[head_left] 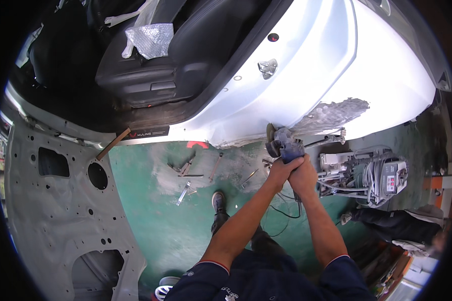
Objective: The person uses an angle grinder to remove paint and smooth the metal on the lower side and wheel arch of a white car. They work along the rocker panel and around the wheel well, producing sparks as they grind the surface.
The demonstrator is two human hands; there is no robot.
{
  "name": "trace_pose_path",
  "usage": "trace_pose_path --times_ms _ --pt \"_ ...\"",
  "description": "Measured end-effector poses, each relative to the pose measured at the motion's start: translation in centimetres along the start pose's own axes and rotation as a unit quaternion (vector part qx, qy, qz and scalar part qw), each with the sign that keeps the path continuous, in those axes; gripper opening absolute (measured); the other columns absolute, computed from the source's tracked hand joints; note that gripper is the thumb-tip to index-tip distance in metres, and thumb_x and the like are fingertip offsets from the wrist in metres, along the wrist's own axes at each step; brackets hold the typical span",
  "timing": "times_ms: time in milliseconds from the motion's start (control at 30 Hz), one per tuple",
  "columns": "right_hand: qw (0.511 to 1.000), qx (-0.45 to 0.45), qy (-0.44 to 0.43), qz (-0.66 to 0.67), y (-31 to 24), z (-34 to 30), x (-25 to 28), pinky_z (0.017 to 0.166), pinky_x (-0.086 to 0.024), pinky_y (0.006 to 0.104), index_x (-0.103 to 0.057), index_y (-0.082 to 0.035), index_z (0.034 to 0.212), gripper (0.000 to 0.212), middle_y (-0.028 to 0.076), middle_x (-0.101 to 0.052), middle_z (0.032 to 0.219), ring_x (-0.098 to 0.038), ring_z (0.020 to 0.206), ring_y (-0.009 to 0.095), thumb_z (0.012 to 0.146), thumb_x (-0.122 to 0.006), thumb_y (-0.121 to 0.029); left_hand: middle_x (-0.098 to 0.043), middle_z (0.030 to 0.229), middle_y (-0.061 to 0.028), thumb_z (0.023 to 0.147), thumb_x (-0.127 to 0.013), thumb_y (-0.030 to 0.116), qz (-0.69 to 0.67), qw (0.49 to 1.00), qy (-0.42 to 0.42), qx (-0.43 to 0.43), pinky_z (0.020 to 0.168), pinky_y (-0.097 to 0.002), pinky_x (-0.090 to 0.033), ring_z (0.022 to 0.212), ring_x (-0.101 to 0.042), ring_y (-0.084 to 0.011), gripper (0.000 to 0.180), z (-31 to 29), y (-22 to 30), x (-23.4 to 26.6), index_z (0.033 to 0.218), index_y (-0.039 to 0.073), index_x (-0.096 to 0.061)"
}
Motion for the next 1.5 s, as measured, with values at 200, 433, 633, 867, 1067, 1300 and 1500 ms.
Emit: trace_pose_path --times_ms 200,433,633,867,1067,1300,1500 --pt "0.998 -0.044 -0.035 0.016 1.8 -5.7 -0.4 0.073 -0.053 0.0587 -0.052 -0.005 0.112 0.045 0.022 -0.071 0.098 -0.070 0.090 0.049 0.084 -0.074 -0.032 -0.073 0.112 -0.0053 0.091 -0.084 0.034 -0.016 0.999 0.001 0.031 0.089 -0.0324 -0.054 0.099 -0.067 -0.0137 0.047 -4.7 -4.6 0.4 0.121 0.000 -0.072" --pt "0.986 -0.136 -0.094 -0.002 3.5 -14.7 -3.1 0.075 -0.053 0.0580 -0.053 -0.005 0.108 0.040 0.021 -0.071 0.100 -0.069 0.092 0.048 0.088 -0.070 -0.034 -0.075 0.114 -0.0088 0.090 -0.083 0.042 0.039 0.990 0.020 0.132 0.091 -0.0312 -0.053 0.100 -0.069 -0.0160 0.056 -11.7 -11.1 3.5 0.121 -0.003 -0.072" --pt "0.976 -0.197 -0.079 0.049 3.6 -20.7 -4.7 0.076 -0.053 0.0602 -0.053 -0.005 0.109 0.032 0.022 -0.071 0.103 -0.069 0.093 0.049 0.092 -0.064 -0.029 -0.073 0.118 -0.0083 0.092 -0.082 0.043 0.066 0.983 -0.002 0.169 0.093 -0.0311 -0.052 0.105 -0.067 -0.0158 0.055 -16.4 -11.6 5.0 0.123 -0.002 -0.071" --pt "0.947 -0.293 -0.047 0.118 6.8 -26.3 -5.8 0.077 -0.055 0.0599 -0.052 -0.001 0.111 0.049 0.028 -0.072 0.091 -0.070 0.088 0.051 0.082 -0.076 -0.033 -0.072 0.120 -0.0130 0.090 -0.080 0.052 0.301 0.924 -0.113 0.209 0.098 -0.0338 -0.051 0.109 -0.066 -0.0194 0.072 -19.2 -13.0 5.8 0.127 -0.008 -0.067" --pt "0.860 -0.361 0.128 0.336 10.9 -35.0 -3.0 0.081 -0.056 0.0482 -0.063 0.005 0.108 0.056 0.027 -0.073 0.095 -0.072 0.086 0.042 0.068 -0.085 -0.027 -0.069 0.121 -0.0116 0.101 -0.068 0.038 0.415 0.838 -0.237 0.262 0.094 -0.0322 -0.050 0.109 -0.063 -0.0165 0.060 -27.6 -10.7 10.7 0.139 -0.007 -0.057" --pt "0.673 -0.407 0.250 0.565 14.4 -43.4 -0.5 0.066 -0.050 0.0326 -0.062 -0.001 0.106 0.037 0.005 -0.063 0.086 -0.060 0.071 0.016 0.075 -0.080 -0.012 -0.072 0.110 -0.0098 0.095 -0.076 0.020 0.352 0.815 -0.428 0.168 0.088 -0.0323 -0.054 0.101 -0.068 -0.0185 0.044 -38.5 9.7 3.6 0.132 -0.001 -0.066" --pt "0.546 -0.423 0.300 0.658 13.1 -46.4 -2.9 0.069 -0.054 0.0358 -0.060 0.000 0.108 0.039 0.008 -0.063 0.087 -0.064 0.074 0.021 0.078 -0.079 -0.015 -0.071 0.107 -0.0320 0.083 -0.080 0.001 0.032 0.748 -0.618 -0.239 0.076 -0.0579 -0.061 0.099 -0.073 -0.0466 0.032 -47.5 25.0 -5.6 0.113 -0.001 -0.067"
Point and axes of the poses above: each hand's wrist, its own z-axis towards the middle knuckle, its own x-axis out of the back of the hand, y = z × x, the point moved 7 cm from there along z, towards the middle knuckle
